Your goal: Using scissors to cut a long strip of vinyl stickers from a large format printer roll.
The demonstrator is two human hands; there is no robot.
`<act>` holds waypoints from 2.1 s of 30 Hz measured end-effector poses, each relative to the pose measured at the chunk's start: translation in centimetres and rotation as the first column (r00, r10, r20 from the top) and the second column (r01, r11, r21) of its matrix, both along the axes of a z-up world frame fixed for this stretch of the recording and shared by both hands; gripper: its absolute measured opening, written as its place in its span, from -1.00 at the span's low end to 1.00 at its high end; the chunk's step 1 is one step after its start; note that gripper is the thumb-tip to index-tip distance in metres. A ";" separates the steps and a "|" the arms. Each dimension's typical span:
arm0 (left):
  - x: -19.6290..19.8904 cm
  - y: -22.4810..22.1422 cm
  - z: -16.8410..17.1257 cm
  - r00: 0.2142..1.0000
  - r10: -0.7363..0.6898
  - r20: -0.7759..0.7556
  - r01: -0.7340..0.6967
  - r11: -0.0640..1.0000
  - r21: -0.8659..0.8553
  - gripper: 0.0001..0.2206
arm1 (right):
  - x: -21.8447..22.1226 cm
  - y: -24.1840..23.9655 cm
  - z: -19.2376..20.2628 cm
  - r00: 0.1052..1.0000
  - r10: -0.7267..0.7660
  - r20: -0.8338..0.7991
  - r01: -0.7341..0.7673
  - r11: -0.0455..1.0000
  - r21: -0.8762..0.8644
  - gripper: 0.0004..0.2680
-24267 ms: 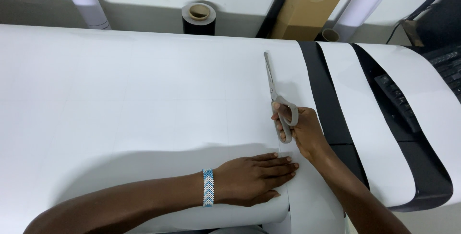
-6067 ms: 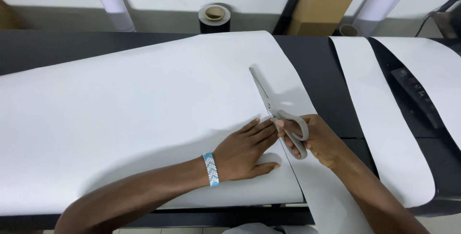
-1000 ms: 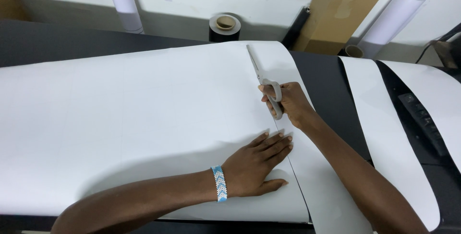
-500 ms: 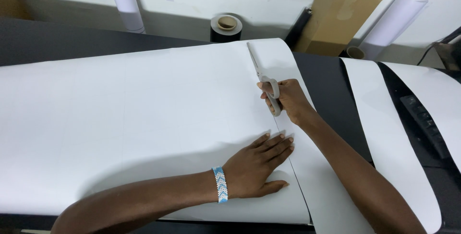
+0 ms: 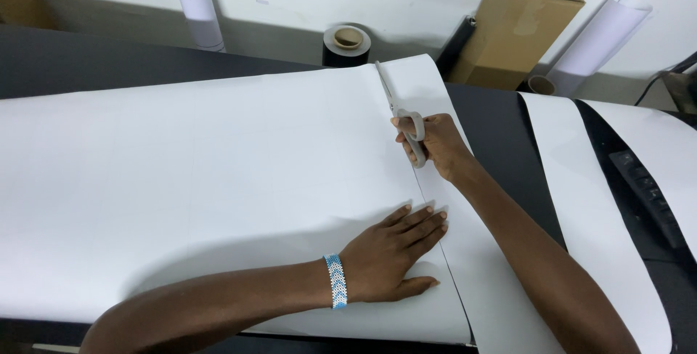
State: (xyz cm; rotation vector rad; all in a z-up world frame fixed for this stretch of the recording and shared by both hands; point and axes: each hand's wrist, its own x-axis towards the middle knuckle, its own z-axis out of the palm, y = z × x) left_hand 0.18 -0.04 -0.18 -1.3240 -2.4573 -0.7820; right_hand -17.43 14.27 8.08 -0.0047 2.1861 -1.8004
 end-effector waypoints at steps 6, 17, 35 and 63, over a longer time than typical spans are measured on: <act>-0.2 0.1 -0.4 1.000 0.007 -0.021 -0.007 1.000 0.004 -0.24 | -1.0 -0.7 -0.3 1.000 -0.017 -0.019 0.016 1.000 -0.024 -0.70; -0.2 0.0 -0.2 0.999 0.015 -0.050 -0.014 1.000 0.007 -0.25 | 1.0 -2.9 1.5 0.977 0.080 -0.198 -0.002 0.930 0.367 -0.58; -0.3 -0.2 0.4 0.999 -0.018 -0.032 0.020 0.998 0.053 -0.30 | 4.1 -6.2 -1.3 0.869 0.453 -0.199 -0.098 0.552 0.828 -0.74; -3.4 1.3 2.6 0.996 0.078 0.037 -0.072 0.988 -0.134 -0.42 | 19.9 14.1 1.8 0.972 -0.226 -0.070 0.224 0.789 0.572 -0.52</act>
